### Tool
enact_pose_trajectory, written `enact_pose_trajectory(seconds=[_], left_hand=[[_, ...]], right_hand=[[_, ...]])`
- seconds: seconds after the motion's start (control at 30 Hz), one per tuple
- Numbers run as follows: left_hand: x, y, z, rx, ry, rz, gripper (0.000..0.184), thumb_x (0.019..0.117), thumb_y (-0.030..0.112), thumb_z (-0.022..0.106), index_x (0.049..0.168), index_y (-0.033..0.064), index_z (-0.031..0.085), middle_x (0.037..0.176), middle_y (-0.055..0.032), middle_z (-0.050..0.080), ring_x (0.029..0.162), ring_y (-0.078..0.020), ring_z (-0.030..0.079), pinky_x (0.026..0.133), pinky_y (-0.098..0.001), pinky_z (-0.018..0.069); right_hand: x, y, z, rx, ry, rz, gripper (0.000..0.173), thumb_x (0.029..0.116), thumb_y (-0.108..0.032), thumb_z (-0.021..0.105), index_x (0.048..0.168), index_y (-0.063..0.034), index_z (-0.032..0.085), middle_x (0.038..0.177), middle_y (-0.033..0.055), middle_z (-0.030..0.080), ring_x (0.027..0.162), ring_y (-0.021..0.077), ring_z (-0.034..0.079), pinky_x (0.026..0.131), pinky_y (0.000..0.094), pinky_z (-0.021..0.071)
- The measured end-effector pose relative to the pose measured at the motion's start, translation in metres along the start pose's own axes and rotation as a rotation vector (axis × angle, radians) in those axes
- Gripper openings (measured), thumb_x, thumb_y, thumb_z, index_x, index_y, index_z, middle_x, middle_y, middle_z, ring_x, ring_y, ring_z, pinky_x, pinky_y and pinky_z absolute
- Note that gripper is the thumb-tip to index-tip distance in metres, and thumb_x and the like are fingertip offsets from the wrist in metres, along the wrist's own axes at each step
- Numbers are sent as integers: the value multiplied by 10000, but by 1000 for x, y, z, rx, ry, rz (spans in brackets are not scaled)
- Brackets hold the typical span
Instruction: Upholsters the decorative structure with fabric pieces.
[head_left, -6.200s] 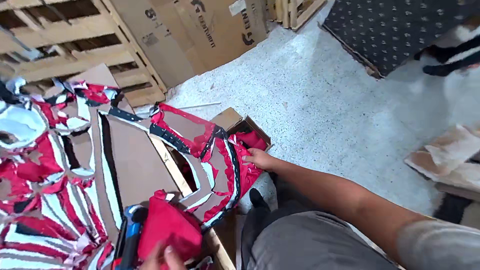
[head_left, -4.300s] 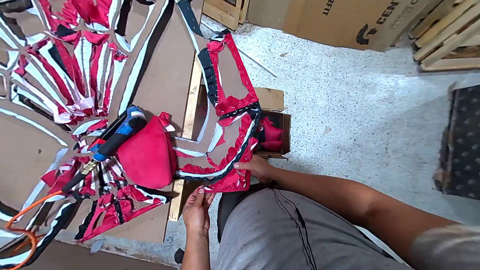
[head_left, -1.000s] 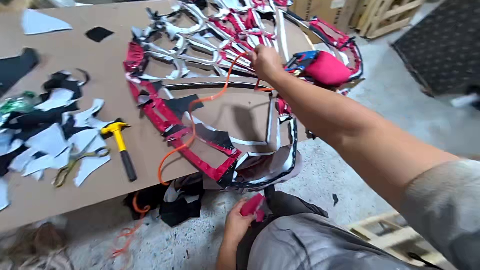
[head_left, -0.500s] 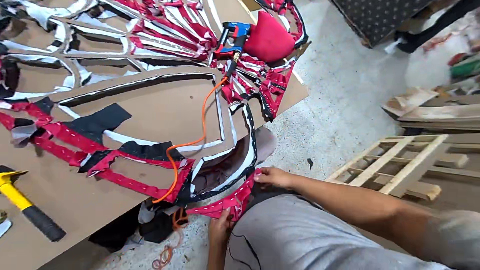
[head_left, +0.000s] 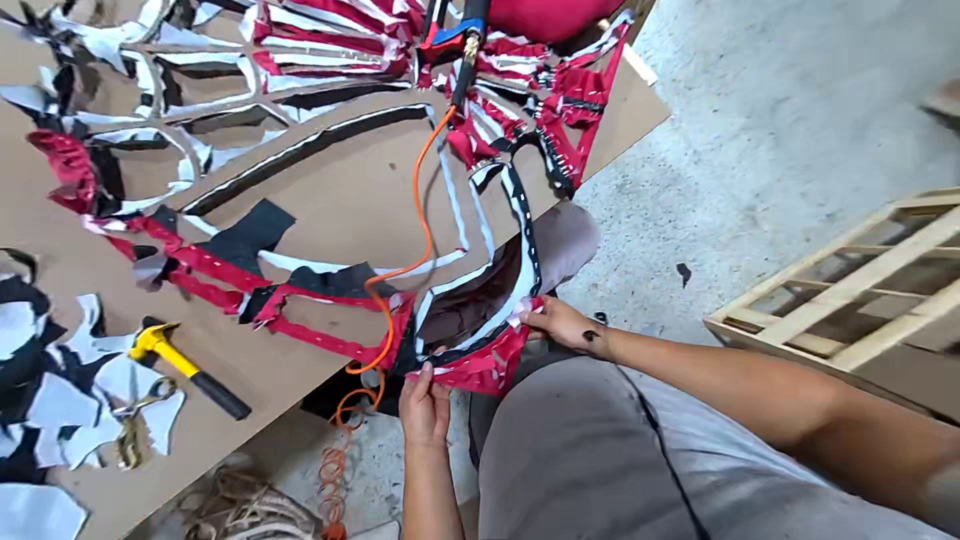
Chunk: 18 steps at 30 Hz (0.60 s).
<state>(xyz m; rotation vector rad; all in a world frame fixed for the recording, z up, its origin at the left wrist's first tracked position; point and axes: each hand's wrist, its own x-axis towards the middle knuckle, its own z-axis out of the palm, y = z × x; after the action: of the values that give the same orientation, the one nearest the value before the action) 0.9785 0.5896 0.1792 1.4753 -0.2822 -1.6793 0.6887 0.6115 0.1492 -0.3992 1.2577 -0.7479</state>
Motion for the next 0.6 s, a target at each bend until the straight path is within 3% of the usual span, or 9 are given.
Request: enact_pose_trajectory(seconds=[0.1, 0.17, 0.4, 0.5, 0.6], left_hand=[[5, 7, -16, -28, -66, -66, 263, 1086, 93, 400, 1291, -43, 493, 1164, -250, 695, 974, -337, 728, 843, -502, 614], [7, 12, -27, -2, -86, -99, 227, 1072, 67, 415, 1274, -18, 478, 1088, -215, 693, 944, -321, 723, 854, -511, 611], [12, 17, -39, 120, -132, -168, 164, 1053, 59, 529, 1202, -9, 530, 1032, -186, 716, 910, -296, 737, 848, -479, 620], [9, 22, -38, 167, -183, -235, 212, 1054, 59, 534, 1247, -26, 513, 1085, -207, 706, 951, -311, 734, 873, -483, 617], [13, 21, -44, 253, -232, -294, 272, 1041, 42, 557, 1291, -64, 550, 1126, -233, 706, 948, -331, 733, 867, -482, 621]], right_hand=[[-4, 7, 10, 76, 67, -77, 310, 1028, -151, 624, 1282, 9, 545, 1022, 146, 725, 857, 218, 741, 793, 380, 640], [-7, 9, 19, 82, 136, -117, 277, 1032, -145, 617, 1259, 4, 565, 998, 136, 732, 839, 213, 743, 780, 379, 642], [-9, 23, 41, 119, 279, -153, 288, 1054, -204, 588, 1294, -52, 544, 960, 101, 719, 818, 190, 721, 745, 383, 627], [-18, 31, 61, 148, 235, -133, 372, 986, -170, 680, 1293, -30, 524, 949, 129, 726, 786, 215, 722, 688, 381, 622], [-23, 53, 72, 183, 203, -82, 409, 943, -158, 732, 1291, -19, 567, 986, 145, 730, 838, 228, 729, 756, 400, 629]])
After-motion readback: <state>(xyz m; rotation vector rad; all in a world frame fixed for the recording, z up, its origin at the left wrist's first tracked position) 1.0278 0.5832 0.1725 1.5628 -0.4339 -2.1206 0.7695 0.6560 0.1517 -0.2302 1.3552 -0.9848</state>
